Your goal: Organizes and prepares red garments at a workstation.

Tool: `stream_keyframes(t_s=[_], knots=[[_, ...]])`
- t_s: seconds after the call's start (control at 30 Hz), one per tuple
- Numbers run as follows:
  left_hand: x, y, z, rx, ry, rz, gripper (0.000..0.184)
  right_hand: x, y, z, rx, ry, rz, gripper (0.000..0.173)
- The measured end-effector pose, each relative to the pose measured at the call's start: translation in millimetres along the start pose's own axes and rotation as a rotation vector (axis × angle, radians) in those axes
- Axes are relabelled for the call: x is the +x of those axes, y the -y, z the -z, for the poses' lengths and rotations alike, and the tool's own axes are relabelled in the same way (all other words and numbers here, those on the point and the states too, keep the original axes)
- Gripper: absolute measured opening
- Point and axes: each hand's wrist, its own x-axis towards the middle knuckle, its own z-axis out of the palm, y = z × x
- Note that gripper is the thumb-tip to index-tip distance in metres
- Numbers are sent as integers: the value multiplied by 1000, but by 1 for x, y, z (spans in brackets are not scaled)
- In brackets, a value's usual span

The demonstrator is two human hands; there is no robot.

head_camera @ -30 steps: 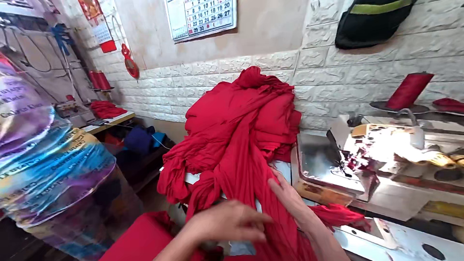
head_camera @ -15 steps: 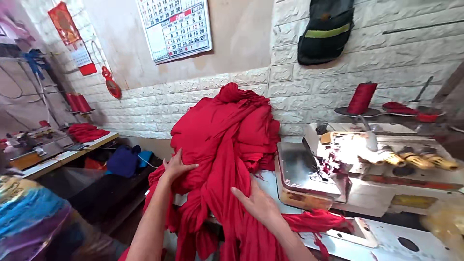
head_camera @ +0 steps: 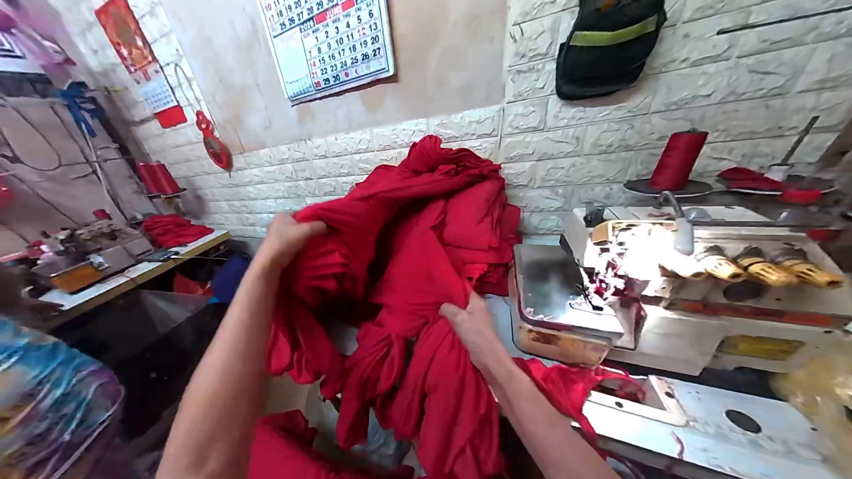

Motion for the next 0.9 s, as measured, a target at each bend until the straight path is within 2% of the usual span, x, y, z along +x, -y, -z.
stream_keyframes(t_s=[0.13,0.23,0.3,0.37,0.5,0.57,0.63,0.7,0.77,0.83,0.9], knots=[[3,-31,55,59,-61,-14,41,-8,40,26,198,-87,-4,35],[5,-27,86,147,-85,53,42,-26,67,46,227,-177,-95,23],[7,-8,98,174,-100,110,43,-37,67,58,240,-194,-129,22],[11,20,100,189,-127,183,46,-42,46,69,182,-141,-148,25],[12,74,89,184,-123,282,50,-43,12,73,140,-76,-74,36],[13,91,80,167,-115,294,50,-41,9,72,-1,-94,-36,42],[15,102,74,148,-126,300,50,-41,8,76,-354,-81,0,62],[18,109,70,134,-144,295,48,-45,11,72,-666,-68,53,73],[21,113,68,154,-161,280,48,-53,10,62,-924,-104,236,88],[24,118,65,174,-176,260,48,-59,11,51,-1072,-138,493,87],[24,121,61,186,-182,248,50,-62,18,37,-1030,-84,665,71]])
